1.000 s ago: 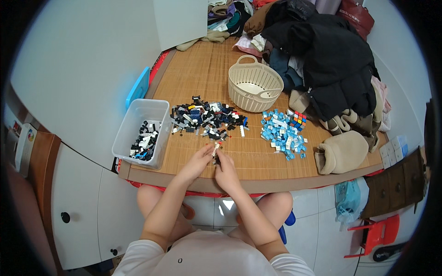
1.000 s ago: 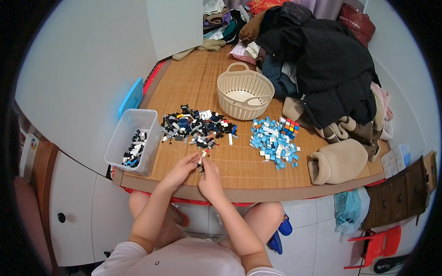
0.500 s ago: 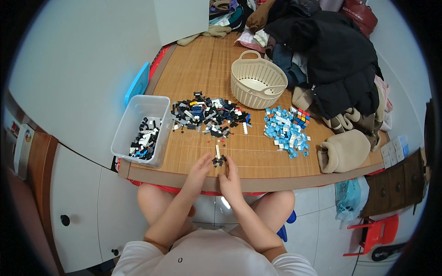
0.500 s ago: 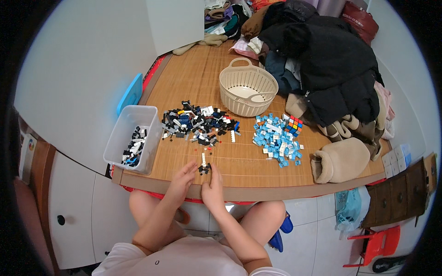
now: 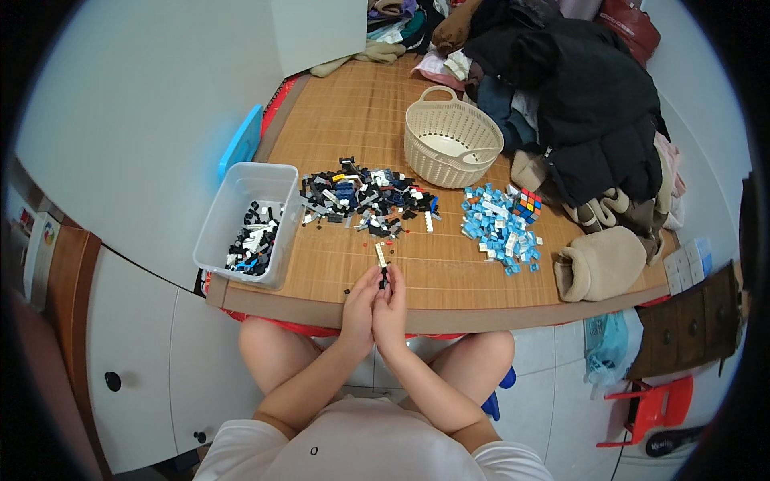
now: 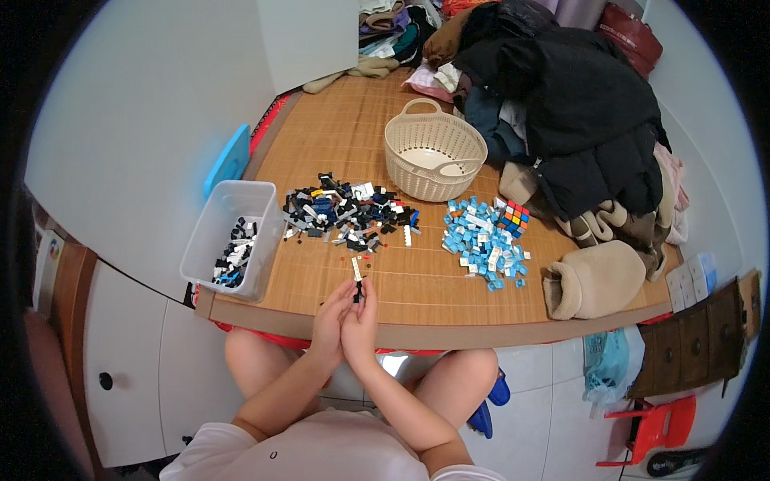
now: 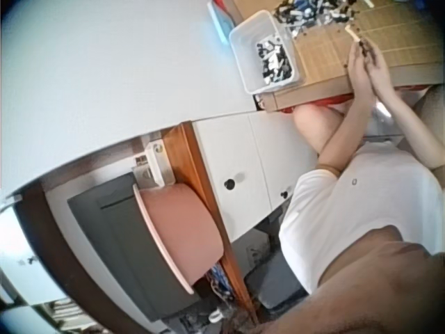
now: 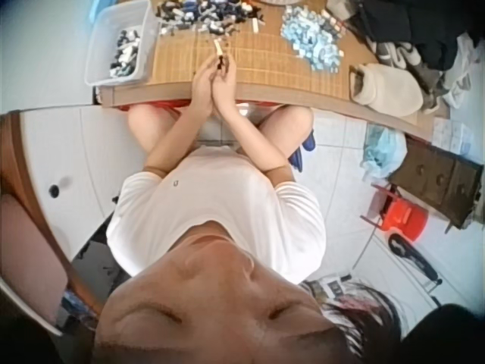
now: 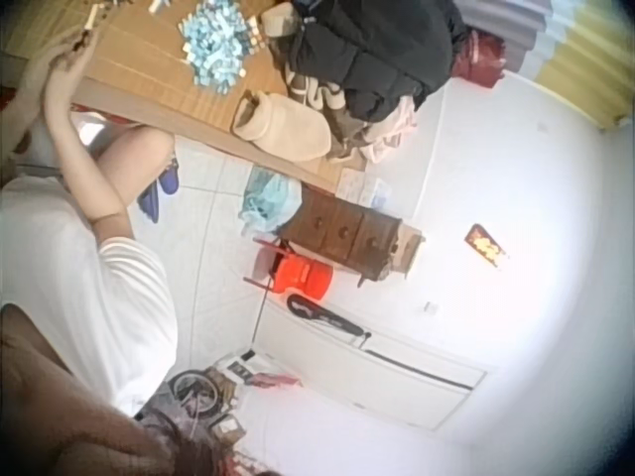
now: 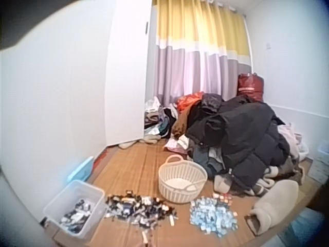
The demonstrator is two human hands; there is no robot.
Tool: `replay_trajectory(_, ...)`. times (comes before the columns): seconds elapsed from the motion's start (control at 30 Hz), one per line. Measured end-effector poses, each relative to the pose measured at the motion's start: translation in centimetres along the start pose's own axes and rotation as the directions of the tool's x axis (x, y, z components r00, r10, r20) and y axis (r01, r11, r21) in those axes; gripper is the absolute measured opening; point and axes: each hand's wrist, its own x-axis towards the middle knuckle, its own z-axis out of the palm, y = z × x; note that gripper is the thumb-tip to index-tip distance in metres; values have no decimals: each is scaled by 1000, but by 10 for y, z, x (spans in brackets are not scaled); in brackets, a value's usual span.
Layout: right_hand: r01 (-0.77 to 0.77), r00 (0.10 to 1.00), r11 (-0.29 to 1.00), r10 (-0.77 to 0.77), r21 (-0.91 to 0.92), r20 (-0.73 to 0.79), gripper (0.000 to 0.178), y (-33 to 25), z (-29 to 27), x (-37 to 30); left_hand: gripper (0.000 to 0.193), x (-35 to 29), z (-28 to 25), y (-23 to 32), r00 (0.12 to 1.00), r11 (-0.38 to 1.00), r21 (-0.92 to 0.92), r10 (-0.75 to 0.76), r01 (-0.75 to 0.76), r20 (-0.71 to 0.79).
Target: The person sits at a table and assembles small plastic bricks by hand, picking pieces from piles and a container and connecting them into a small structure. The person repeatedly picks, aligns, and snaps bricks together, occasionally placing the growing assembly back on the table.
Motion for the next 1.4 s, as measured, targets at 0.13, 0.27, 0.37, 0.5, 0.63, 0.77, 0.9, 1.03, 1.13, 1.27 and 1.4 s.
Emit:
replay_trajectory(0.13, 29, 999, 992, -27, 121, -17, 58, 0, -1, 0, 47, -6, 6, -1, 999, 999, -46, 15, -17, -35)
replay_trajectory(0.27, 36, 999, 982, -34, 188, -16, 58, -6, 1, -4, 48, -10, 9, 3, 999, 998, -54, 34, -36, -29)
replay_trajectory(0.37, 48, 999, 981, -45, 189, -19, 56, -5, 0, -4, 49, -17, 15, 8, 998, 998, -48, 43, -45, -40)
replay_trajectory(0.5, 81, 997, 981, -76, 174, -33, 53, -3, 1, -5, 50, -17, 13, 6, 997, 994, -77, 74, -76, -30)
replay_trajectory(0.63, 74, 997, 982, -69, 171, -37, 50, -5, 1, -7, 50, -18, 10, 7, 996, 991, -102, 85, -85, -7)
replay_trajectory(0.77, 71, 997, 982, -66, 177, -33, 49, -8, 1, -8, 50, -19, 10, 7, 994, 989, -101, 108, -107, 2)
replay_trajectory(0.9, 56, 998, 985, -54, 164, -14, 48, -12, 2, -9, 50, -22, 11, 9, 994, 988, -110, 111, -111, -9)
replay_trajectory(1.03, 30, 999, 989, -32, 142, 11, 48, -23, 7, -9, 50, -27, 17, 19, 991, 987, -94, 128, -130, -29)
replay_trajectory(1.13, 22, 998, 992, -29, 123, 57, 48, -37, 17, -11, 52, -30, 17, 29, 987, 981, -106, 158, -160, -32)
replay_trajectory(1.27, 11, 991, 993, -27, 122, 131, 48, -52, 37, -12, 53, -30, 7, 44, 971, 958, -160, 238, -239, -26)
replay_trajectory(1.4, 30, 978, 984, -65, 176, 196, 46, -54, 60, -9, 55, -39, 7, 72, 948, 927, -199, 316, -317, -39)
